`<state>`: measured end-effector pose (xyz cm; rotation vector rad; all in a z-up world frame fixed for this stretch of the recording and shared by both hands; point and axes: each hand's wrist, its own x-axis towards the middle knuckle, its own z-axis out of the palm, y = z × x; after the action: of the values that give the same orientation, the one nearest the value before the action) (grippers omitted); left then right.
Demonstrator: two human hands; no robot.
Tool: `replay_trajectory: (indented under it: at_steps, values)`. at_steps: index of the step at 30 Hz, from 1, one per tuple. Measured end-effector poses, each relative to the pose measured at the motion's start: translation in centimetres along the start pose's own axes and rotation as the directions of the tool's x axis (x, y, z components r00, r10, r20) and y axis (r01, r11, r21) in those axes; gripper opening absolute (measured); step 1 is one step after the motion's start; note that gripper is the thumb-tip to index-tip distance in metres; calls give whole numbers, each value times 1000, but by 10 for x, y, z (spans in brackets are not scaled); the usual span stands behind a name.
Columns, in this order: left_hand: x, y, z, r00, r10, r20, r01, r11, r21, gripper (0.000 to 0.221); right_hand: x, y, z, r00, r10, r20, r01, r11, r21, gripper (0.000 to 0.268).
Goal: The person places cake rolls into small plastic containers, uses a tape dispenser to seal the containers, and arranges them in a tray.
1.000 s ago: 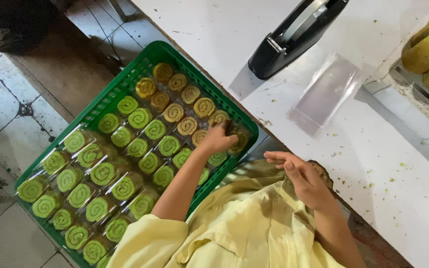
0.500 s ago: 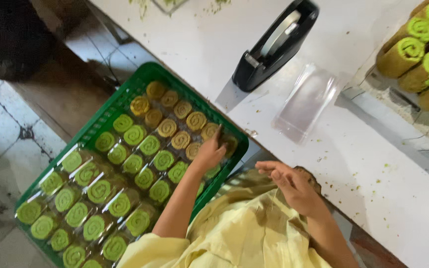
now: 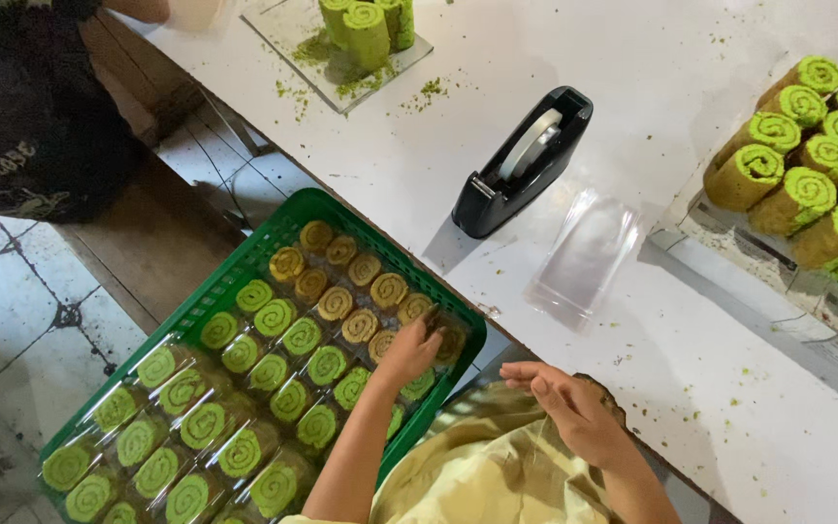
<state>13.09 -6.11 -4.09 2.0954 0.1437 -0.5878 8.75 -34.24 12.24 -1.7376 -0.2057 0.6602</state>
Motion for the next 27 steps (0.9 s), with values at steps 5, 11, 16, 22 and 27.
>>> replay_trajectory:
  at_steps: [5, 11, 16, 22, 27]
  values:
    - [-28, 30, -15, 996, 64, -59, -66, 997, -30, 37, -4, -11, -2, 997, -71, 17, 71, 997, -14, 61]
    - [-93, 115, -14, 706, 522, -479, -493, 847, 197, 63, -9, -18, -3, 948, -319, -26, 307, 884, 353, 75]
    - [-106, 165, 24, 403, 888, -219, -779, 459, 427, 73, -15, -42, 28, 734, -679, -18, 480, 500, 721, 77]
    - [-33, 215, 12, 388, 887, -250, -860, 446, 249, 78, -49, -41, -10, 781, -602, 165, 448, 724, 524, 103]
    - [90, 240, 36, 347, 938, -18, -775, 297, 558, 40, -115, -36, -60, 884, -467, -14, 400, 742, 538, 118]
